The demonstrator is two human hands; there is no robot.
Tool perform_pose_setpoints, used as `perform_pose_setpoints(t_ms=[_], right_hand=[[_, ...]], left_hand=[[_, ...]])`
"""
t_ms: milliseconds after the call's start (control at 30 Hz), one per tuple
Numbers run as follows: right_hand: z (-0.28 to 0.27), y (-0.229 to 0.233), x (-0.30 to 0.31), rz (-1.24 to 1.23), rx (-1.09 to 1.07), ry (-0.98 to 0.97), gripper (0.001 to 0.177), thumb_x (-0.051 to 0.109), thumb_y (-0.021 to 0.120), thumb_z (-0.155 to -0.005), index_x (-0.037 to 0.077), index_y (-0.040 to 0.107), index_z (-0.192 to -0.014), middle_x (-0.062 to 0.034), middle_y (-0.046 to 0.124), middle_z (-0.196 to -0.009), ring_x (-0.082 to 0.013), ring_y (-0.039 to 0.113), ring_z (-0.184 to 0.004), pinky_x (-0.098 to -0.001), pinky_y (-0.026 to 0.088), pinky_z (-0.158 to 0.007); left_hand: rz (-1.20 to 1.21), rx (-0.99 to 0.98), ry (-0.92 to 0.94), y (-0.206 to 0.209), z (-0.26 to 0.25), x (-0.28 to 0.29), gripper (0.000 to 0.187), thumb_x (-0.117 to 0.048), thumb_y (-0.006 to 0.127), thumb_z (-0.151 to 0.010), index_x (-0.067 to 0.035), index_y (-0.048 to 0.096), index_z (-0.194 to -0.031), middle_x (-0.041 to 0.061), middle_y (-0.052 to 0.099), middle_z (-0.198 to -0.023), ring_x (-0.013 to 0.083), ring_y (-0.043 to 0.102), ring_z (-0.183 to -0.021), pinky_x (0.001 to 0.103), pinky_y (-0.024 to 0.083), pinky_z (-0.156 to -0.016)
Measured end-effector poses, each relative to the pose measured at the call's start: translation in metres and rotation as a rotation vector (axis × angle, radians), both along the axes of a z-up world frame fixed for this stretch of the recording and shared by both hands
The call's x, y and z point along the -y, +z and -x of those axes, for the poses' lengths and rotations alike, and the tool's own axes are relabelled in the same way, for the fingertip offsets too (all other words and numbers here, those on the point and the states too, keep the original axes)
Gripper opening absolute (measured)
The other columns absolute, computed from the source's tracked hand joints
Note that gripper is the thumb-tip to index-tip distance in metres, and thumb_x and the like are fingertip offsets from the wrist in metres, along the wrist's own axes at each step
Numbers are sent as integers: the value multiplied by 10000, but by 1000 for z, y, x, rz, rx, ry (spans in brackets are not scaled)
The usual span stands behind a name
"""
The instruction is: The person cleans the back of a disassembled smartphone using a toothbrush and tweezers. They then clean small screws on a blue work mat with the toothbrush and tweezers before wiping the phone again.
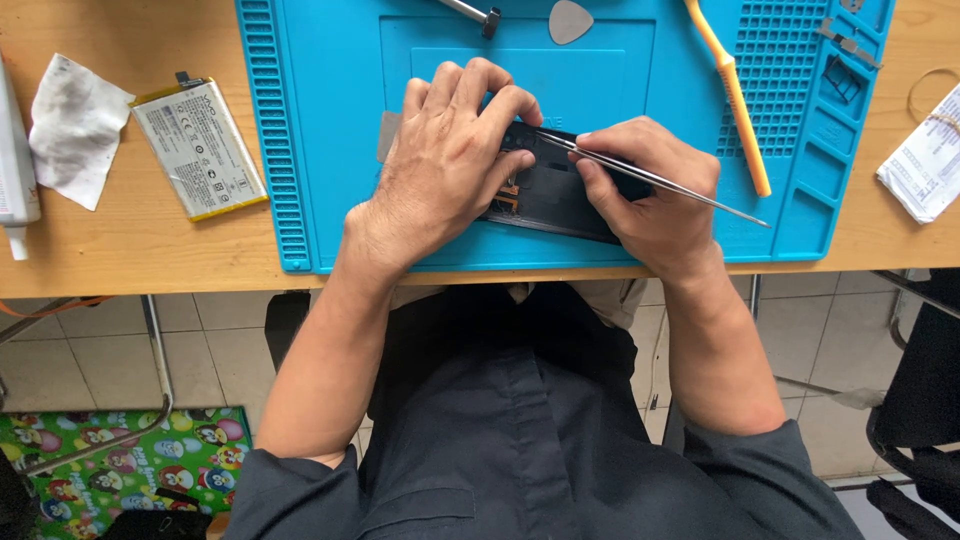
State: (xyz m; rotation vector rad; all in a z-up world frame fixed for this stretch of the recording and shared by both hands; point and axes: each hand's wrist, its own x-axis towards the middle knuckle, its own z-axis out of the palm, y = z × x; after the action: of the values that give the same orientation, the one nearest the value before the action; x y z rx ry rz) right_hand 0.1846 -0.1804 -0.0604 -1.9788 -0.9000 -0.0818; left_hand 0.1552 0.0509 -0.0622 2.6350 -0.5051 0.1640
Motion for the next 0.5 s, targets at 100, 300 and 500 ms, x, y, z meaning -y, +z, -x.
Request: perform_pose_setpoints(t_ms=[100,300,500], right_hand=[[0,1,-2,14,19,26,53,-47,692,-1057,-92,687,-1084,-220,734,-1016,-342,707,-900,-399,552,-824],[0,2,-4,36,35,27,51,-59,700,-1059,-88,688,-1099,-204,737,-1021,-340,699,-914,-401,550,-831],[-2,7,-7,89,122,63,47,-41,681,-1072,-86,684,-1082,-210,731,-1015,-356,693,-894,-419,547,-832]], left_hand=[[-2,16,-1,0,1,-1,345,-304,811,-932,-160,590,-1154,69,532,-1160,290,495,-997,430,372,-800],[8,21,-3,-1,0,-1,341,-307,811,-929,-166,590,-1147,61,537,-1156,285,493,-994,429,369,-798],[7,33,5,-2,1,-1,340,-311,812,-929,-166,591,-1143,59,539,-1150,286,498,-991,428,371,-793]])
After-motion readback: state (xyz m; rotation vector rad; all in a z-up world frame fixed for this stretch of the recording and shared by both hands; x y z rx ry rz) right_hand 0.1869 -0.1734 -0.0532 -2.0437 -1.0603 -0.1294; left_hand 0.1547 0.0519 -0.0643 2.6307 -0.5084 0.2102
